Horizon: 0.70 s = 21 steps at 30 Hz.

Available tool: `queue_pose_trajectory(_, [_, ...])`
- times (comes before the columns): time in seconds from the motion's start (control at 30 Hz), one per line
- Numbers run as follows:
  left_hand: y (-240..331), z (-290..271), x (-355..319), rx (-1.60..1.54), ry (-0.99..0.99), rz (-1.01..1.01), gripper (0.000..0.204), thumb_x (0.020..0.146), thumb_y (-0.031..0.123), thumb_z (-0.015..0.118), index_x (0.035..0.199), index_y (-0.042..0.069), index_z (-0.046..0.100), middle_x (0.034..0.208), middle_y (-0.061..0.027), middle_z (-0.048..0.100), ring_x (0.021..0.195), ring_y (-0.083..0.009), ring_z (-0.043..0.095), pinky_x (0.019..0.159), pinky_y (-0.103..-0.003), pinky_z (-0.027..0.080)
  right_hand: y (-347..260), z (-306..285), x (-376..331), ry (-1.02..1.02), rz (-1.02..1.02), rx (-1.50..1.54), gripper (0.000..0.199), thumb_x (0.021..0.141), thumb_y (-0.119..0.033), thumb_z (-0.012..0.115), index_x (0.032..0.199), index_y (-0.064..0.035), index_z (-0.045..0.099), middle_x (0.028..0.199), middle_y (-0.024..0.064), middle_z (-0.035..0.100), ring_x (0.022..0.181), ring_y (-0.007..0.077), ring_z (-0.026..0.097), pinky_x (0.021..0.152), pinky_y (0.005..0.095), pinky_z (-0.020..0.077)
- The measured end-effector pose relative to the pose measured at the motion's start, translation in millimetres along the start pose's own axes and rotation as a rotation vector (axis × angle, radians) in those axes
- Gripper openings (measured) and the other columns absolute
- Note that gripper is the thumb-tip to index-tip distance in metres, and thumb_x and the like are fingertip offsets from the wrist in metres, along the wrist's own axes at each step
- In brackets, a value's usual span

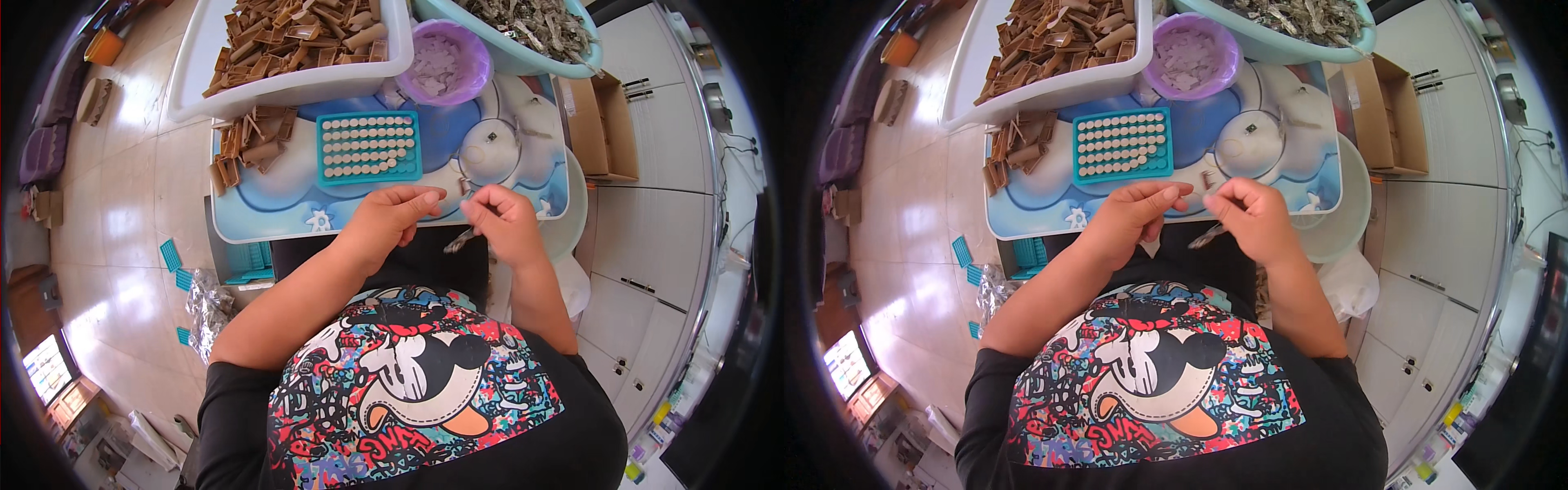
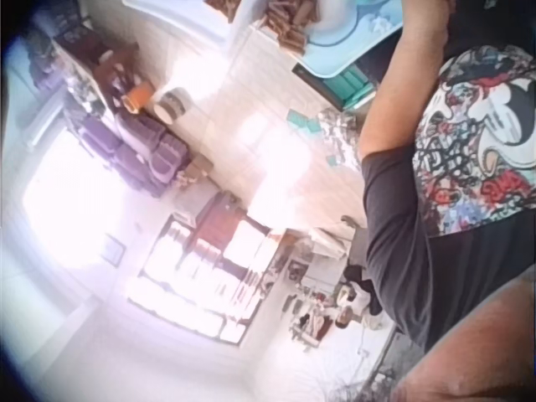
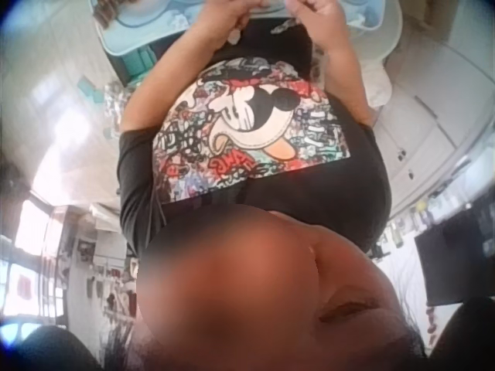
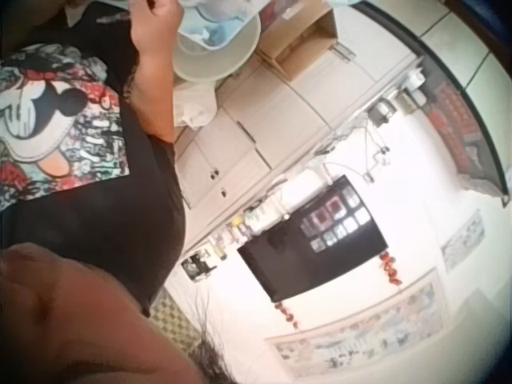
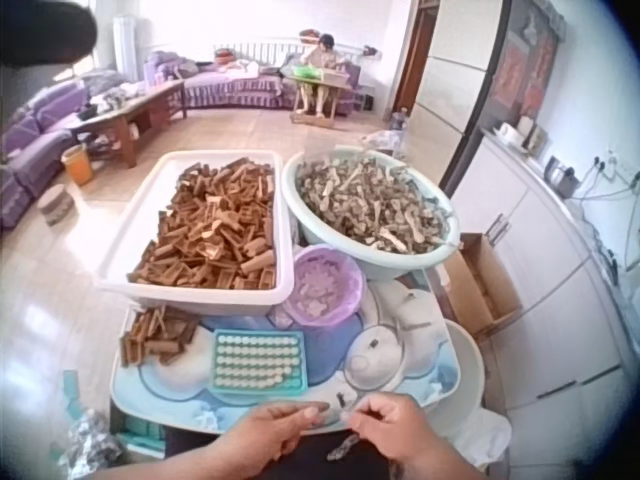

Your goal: The person assembles small cylindrical components by wrapping them with brown wrapping strips, then organizes the wrapped cylinders into a grid tray by hand.

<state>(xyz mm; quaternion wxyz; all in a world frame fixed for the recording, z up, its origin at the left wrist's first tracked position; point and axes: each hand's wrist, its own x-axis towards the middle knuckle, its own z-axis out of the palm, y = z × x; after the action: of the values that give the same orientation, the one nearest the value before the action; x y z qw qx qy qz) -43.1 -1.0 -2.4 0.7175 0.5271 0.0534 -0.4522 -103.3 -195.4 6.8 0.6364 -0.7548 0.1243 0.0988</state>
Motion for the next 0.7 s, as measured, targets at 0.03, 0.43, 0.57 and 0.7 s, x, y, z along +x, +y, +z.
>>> queue_pose_trajectory(0.03, [1.5,-1.4,-3.7,0.001,0.006,-0.001,0.035,0.085,0.028,0.063,0.109,0.002,0.062,0.084,-0.0009,0.062,0.056,-0.0051,0.042,0.049,-0.019,0.034,-4.6,8.3,-1.2,-0.005,0.0,0.004,0.015,0.085,-0.013,0.064,0.077,-0.0012,0.059,0.064,-0.005,0.053,0.059,0.0017,0.047,0.051,0.019,0.036])
queue_pose_trajectory(0.43, [-7.3,-28.8,-27.6,-0.225,0.095,0.033,0.02,0.085,0.022,0.063,0.095,0.004,0.064,0.079,-0.0008,0.06,0.055,-0.0066,0.042,0.049,-0.019,0.033,-16.0,72.3,2.9,0.138,-0.553,-0.272,0.019,0.074,-0.005,0.072,0.085,-0.0018,0.058,0.071,0.0047,0.06,0.056,0.0122,0.054,0.049,0.0247,0.0423])
queue_pose_trajectory(0.57, [-7.3,-29.0,-29.9,-0.299,0.134,0.053,0.021,0.083,0.021,0.067,0.091,0.002,0.065,0.075,-0.0027,0.062,0.05,-0.0056,0.04,0.046,-0.019,0.031,-12.1,72.3,5.7,0.134,-0.773,-0.416,0.019,0.074,0.002,0.069,0.089,-0.0008,0.058,0.076,0.0088,0.06,0.057,0.0139,0.055,0.049,0.0231,0.0427])
queue_pose_trajectory(0.7, [-10.2,-32.0,-29.1,-0.299,0.146,0.057,0.021,0.083,0.021,0.067,0.091,0.002,0.065,0.074,-0.0024,0.062,0.051,-0.0053,0.041,0.046,-0.019,0.032,-9.7,72.4,6.4,0.129,-0.803,-0.428,0.021,0.073,0.002,0.07,0.09,-0.0005,0.059,0.075,0.0092,0.06,0.056,0.0152,0.056,0.049,0.0238,0.0428])
